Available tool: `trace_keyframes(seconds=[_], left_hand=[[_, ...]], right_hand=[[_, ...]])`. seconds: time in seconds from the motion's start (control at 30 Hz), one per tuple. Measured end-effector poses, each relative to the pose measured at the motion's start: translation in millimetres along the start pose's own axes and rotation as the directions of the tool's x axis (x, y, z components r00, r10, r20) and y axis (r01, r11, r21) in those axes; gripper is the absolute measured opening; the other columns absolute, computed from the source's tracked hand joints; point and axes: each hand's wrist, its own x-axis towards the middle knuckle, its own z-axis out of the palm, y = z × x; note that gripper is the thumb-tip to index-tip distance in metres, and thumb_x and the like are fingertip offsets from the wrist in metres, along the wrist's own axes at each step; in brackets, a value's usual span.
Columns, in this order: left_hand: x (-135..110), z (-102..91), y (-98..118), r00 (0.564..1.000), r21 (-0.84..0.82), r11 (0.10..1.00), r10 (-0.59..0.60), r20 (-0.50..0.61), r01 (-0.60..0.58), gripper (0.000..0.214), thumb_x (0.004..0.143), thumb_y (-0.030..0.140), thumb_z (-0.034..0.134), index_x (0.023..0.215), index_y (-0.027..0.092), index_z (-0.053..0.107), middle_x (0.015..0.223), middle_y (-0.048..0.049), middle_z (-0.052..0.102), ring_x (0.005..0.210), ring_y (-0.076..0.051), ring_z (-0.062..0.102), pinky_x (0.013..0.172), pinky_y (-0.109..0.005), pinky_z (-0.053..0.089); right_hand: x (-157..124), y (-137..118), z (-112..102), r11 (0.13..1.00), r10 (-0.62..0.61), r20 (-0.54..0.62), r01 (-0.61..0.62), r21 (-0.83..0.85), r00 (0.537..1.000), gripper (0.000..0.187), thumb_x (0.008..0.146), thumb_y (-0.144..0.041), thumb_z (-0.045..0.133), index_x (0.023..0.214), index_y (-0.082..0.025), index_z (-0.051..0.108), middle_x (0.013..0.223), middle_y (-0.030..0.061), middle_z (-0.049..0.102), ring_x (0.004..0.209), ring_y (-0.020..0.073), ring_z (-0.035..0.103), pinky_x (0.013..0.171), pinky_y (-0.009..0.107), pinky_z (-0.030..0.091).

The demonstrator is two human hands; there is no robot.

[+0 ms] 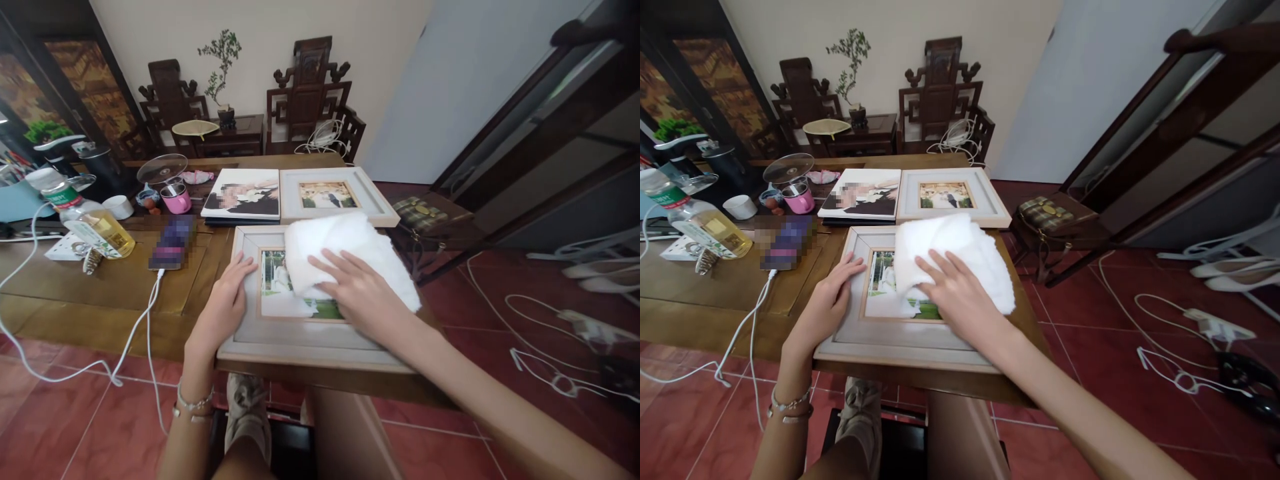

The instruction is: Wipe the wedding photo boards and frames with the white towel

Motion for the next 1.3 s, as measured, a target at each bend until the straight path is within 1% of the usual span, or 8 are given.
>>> trace_keyframes(seconds=[0.17, 0.33, 0.53, 0.7, 0.8, 1.0, 1.17, 1.3], left_hand=[[-1, -0.1, 0, 1.000, 0.001, 1.000, 0.009, -0.008, -0.009, 0.043, 0.089, 0.005, 0.034, 0.125, 0.015, 0.056, 0.140, -0.0126, 0.054, 0.142, -0.021, 0.034, 0.117, -0.049, 0.030], [0, 0.2, 0, 1.000, 0.007, 1.000, 0.009, -0.010, -0.009, 0.043, 0.089, 0.005, 0.034, 0.124, 0.016, 0.056, 0.139, -0.0124, 0.055, 0.142, -0.021, 0.035, 0.117, -0.049, 0.030], [0, 1.0, -1, 1.000, 0.019, 1.000, 0.012, 0.000, -0.012, 0.043, 0.089, 0.006, 0.032, 0.124, 0.012, 0.056, 0.140, -0.0143, 0.054, 0.143, -0.021, 0.033, 0.118, -0.047, 0.030], [-1, 0.4, 0, 1.000, 0.008, 1.000, -0.003, 0.001, 0.003, 0.044, 0.090, 0.006, 0.033, 0.126, 0.014, 0.055, 0.141, -0.0134, 0.053, 0.143, -0.021, 0.033, 0.117, -0.048, 0.030], [0, -0.1, 1, 1.000, 0.006, 1.000, -0.003, 0.002, 0.003, 0.044, 0.090, 0.006, 0.033, 0.126, 0.015, 0.056, 0.141, -0.0126, 0.053, 0.143, -0.021, 0.033, 0.117, -0.048, 0.030], [0, 1.1, -1, 1.000, 0.012, 1.000, 0.011, -0.003, -0.011, 0.043, 0.090, 0.005, 0.033, 0.125, 0.014, 0.056, 0.140, -0.0133, 0.054, 0.143, -0.022, 0.033, 0.118, -0.047, 0.030], [1, 2.0, -2, 1.000, 0.024, 1.000, 0.009, -0.001, -0.009, 0.042, 0.089, 0.005, 0.033, 0.124, 0.012, 0.056, 0.139, -0.0139, 0.055, 0.143, -0.021, 0.033, 0.118, -0.046, 0.030], [2, 1.5, -2, 1.000, 0.030, 1.000, 0.001, 0.011, -0.001, 0.042, 0.090, 0.005, 0.032, 0.123, 0.010, 0.056, 0.139, -0.0146, 0.055, 0.143, -0.020, 0.033, 0.119, -0.043, 0.029]], right_hand=[[-34, -33, -33, 0.989, -0.091, 0.070, 0.082, 0.122, 0.993, 0.056, 0.060, 0.005, 0.049, 0.105, -0.019, 0.071, 0.134, 0.0136, 0.058, 0.125, 0.0343, 0.052, 0.101, 0.051, 0.047], [-50, -60, -61, 0.976, -0.113, 0.009, 0.109, 0.187, 0.994, 0.059, 0.059, 0.000, 0.044, 0.105, -0.025, 0.071, 0.129, 0.0064, 0.063, 0.116, 0.0296, 0.060, 0.090, 0.043, 0.057], [-20, -32, -36, 0.974, -0.028, 0.085, 0.008, 0.228, 0.996, 0.065, 0.058, 0.003, 0.043, 0.110, -0.026, 0.070, 0.135, 0.0050, 0.058, 0.124, 0.0283, 0.054, 0.098, 0.045, 0.051], [21, 11, -6, 0.995, 0.053, 0.030, -0.056, 0.087, 0.998, 0.059, 0.064, 0.004, 0.048, 0.116, -0.016, 0.066, 0.143, 0.0129, 0.049, 0.134, 0.0318, 0.042, 0.110, 0.051, 0.037], [35, 18, 2, 0.998, 0.066, 0.008, -0.067, 0.021, 0.998, 0.057, 0.067, 0.006, 0.048, 0.118, -0.014, 0.065, 0.144, 0.0150, 0.048, 0.136, 0.0330, 0.039, 0.109, 0.052, 0.036], [24, -12, 1, 0.998, 0.018, 0.035, -0.020, 0.052, 0.999, 0.051, 0.069, 0.007, 0.047, 0.112, -0.012, 0.068, 0.141, 0.0189, 0.050, 0.135, 0.0368, 0.038, 0.110, 0.053, 0.035], [3, -53, -24, 0.966, -0.120, 0.179, 0.073, 0.248, 0.977, 0.055, 0.065, 0.003, 0.055, 0.114, -0.017, 0.068, 0.142, 0.0185, 0.049, 0.133, 0.0382, 0.041, 0.107, 0.055, 0.038], [-3, -65, -40, 0.913, -0.235, 0.214, 0.139, 0.384, 0.948, 0.059, 0.060, 0.003, 0.052, 0.113, -0.019, 0.068, 0.140, 0.0140, 0.053, 0.129, 0.0368, 0.046, 0.104, 0.052, 0.044]])
